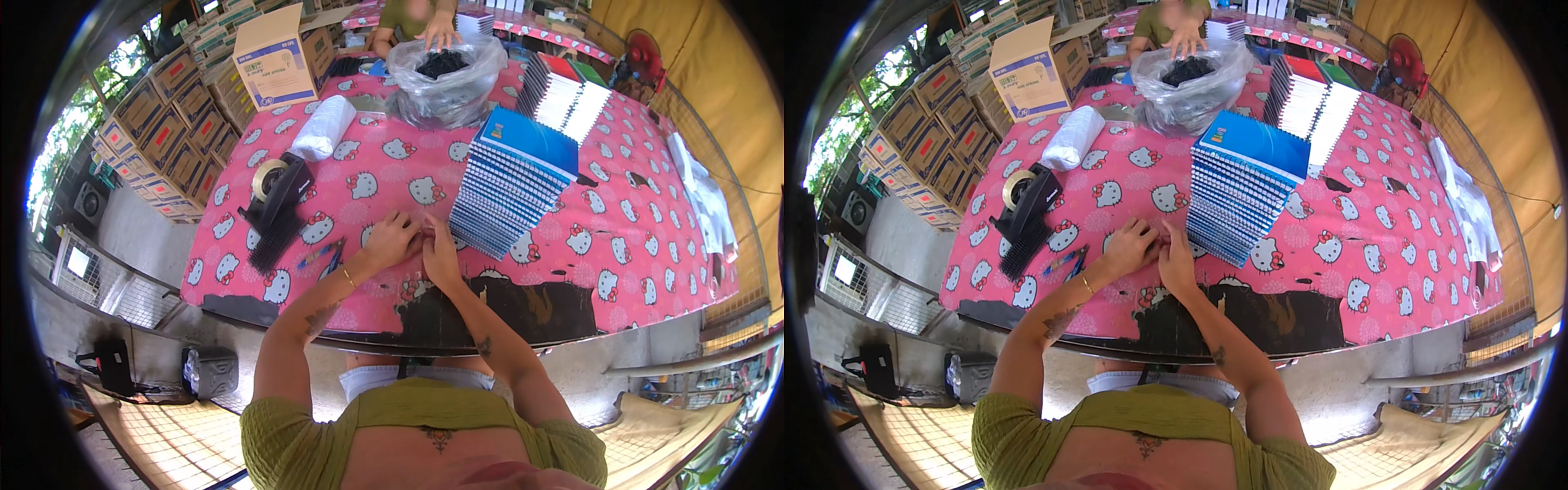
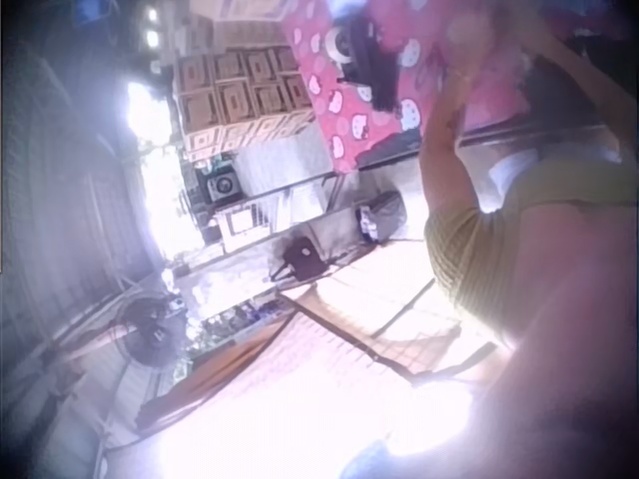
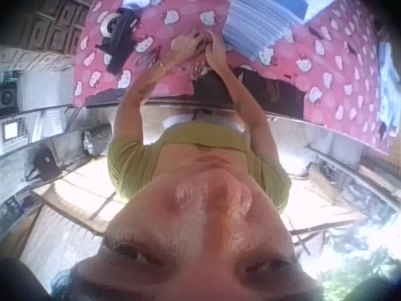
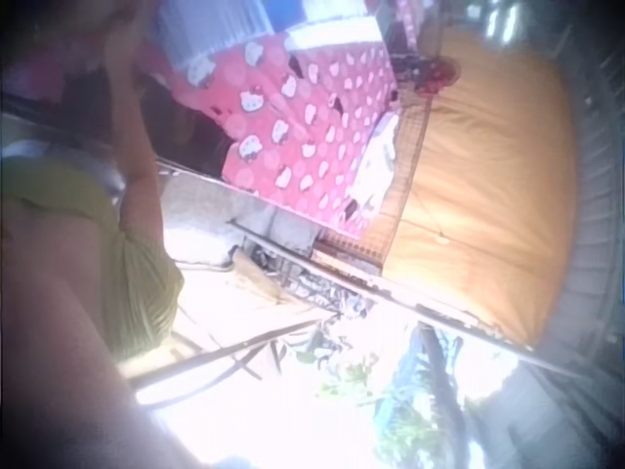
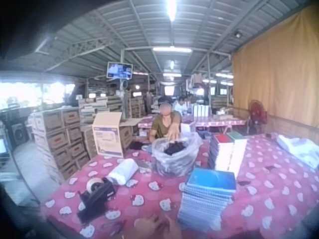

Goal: The person trims the excess spiral binding from a stack of notebooks using scissors.

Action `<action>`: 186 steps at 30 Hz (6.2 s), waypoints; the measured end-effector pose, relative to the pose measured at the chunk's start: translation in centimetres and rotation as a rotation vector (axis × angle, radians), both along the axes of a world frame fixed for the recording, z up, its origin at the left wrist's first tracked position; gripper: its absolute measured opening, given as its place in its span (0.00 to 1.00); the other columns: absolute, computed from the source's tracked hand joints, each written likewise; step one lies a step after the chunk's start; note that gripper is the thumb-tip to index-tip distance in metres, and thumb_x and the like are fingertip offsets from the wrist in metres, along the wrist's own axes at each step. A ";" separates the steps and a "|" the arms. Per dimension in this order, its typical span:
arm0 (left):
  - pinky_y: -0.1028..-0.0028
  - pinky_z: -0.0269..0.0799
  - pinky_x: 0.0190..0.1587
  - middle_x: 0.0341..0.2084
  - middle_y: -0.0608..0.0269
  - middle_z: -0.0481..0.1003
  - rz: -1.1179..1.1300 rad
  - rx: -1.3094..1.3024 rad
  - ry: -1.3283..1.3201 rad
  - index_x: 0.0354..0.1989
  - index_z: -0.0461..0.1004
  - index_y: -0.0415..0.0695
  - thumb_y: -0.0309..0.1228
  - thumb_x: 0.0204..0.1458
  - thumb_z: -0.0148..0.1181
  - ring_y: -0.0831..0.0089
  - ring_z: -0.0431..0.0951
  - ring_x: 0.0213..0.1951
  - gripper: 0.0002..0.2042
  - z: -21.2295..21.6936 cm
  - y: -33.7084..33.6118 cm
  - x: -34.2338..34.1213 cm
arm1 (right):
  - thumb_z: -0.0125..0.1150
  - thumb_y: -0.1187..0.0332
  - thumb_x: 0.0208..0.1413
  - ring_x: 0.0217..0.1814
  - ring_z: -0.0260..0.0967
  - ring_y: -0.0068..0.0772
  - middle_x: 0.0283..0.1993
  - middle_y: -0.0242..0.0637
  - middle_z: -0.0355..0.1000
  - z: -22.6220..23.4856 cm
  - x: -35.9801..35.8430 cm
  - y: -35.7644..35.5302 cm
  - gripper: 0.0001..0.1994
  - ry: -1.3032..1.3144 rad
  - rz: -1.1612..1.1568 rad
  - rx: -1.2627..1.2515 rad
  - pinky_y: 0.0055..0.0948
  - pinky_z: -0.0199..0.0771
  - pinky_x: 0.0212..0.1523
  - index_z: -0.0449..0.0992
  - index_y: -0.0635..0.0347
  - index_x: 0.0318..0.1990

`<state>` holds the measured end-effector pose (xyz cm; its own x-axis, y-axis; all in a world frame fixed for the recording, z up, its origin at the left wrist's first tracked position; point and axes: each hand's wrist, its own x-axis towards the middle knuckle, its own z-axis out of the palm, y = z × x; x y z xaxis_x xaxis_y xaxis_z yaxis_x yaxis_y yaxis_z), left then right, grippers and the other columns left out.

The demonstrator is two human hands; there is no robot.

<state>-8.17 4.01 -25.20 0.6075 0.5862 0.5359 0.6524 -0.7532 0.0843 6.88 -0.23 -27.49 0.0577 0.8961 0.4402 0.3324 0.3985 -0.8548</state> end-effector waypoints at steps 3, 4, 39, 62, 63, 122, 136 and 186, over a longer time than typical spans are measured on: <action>0.62 0.75 0.31 0.28 0.54 0.72 0.051 0.057 -0.106 0.35 0.72 0.42 0.33 0.44 0.63 0.55 0.74 0.33 0.11 -1.0 1.7 -0.5 | 0.45 0.85 0.51 0.50 0.70 0.44 0.50 0.49 0.66 0.4 -0.3 -0.3 0.25 -0.017 0.013 -0.012 0.35 0.69 0.52 0.63 0.64 0.59; 0.62 0.73 0.30 0.26 0.56 0.72 0.068 0.006 -0.225 0.33 0.71 0.42 0.32 0.45 0.62 0.56 0.74 0.30 0.10 -0.9 2.3 -0.3 | 0.46 0.84 0.51 0.49 0.69 0.46 0.50 0.50 0.66 0.3 -0.1 -0.1 0.25 -0.020 0.014 -0.017 0.36 0.69 0.51 0.63 0.63 0.59; 0.63 0.71 0.46 0.35 0.46 0.77 -0.045 -0.106 -0.784 0.41 0.78 0.39 0.35 0.54 0.57 0.53 0.78 0.41 0.13 17.2 19.6 6.9 | 0.60 0.66 0.52 0.52 0.68 0.45 0.49 0.38 0.69 0.7 -0.5 -0.7 0.12 -0.379 -0.017 -0.029 0.43 0.66 0.51 0.75 0.51 0.44; 0.63 0.77 0.45 0.40 0.50 0.78 -0.299 -1.176 -1.330 0.56 0.64 0.37 0.43 0.63 0.44 0.60 0.80 0.41 0.22 12.3 -7.1 3.4 | 0.65 0.58 0.51 0.64 0.61 0.46 0.59 0.41 0.68 28.2 13.0 4.4 0.21 -1.080 0.342 0.496 0.40 0.56 0.67 0.75 0.52 0.53; 0.63 0.77 0.45 0.40 0.49 0.77 -0.333 -1.186 -1.339 0.56 0.64 0.37 0.42 0.63 0.44 0.59 0.80 0.41 0.22 12.6 -6.7 4.6 | 0.64 0.59 0.51 0.64 0.61 0.45 0.58 0.42 0.69 28.2 12.9 4.8 0.21 -1.024 0.440 0.402 0.39 0.56 0.66 0.75 0.53 0.52; 0.68 0.78 0.36 0.34 0.51 0.78 -0.276 -1.249 -1.443 0.50 0.69 0.35 0.37 0.63 0.45 0.61 0.81 0.32 0.17 13.2 -6.8 6.4 | 0.62 0.66 0.44 0.59 0.61 0.45 0.51 0.38 0.68 28.1 12.3 4.0 0.20 -1.000 0.476 0.255 0.38 0.58 0.63 0.72 0.56 0.48; 0.62 0.81 0.35 0.36 0.46 0.77 -0.304 -1.356 -1.531 0.48 0.67 0.34 0.37 0.62 0.42 0.62 0.81 0.31 0.17 12.8 -6.6 6.8 | 0.62 0.62 0.46 0.58 0.64 0.41 0.49 0.34 0.69 28.0 12.3 4.3 0.20 -0.993 0.453 0.303 0.40 0.62 0.58 0.73 0.53 0.48; 0.72 0.77 0.33 0.33 0.53 0.78 -0.255 -1.158 -1.304 0.49 0.70 0.34 0.37 0.61 0.46 0.68 0.81 0.31 0.18 11.9 -5.3 5.6 | 0.62 0.62 0.46 0.58 0.64 0.41 0.51 0.35 0.68 28.0 12.3 4.5 0.20 -0.966 0.481 0.279 0.37 0.63 0.58 0.72 0.52 0.49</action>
<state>-2.60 -1.31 -13.30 0.2902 0.9497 0.1178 -0.3836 0.0027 0.9235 19.14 4.30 0.47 -0.7445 0.5953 0.3022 0.5683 0.8027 -0.1809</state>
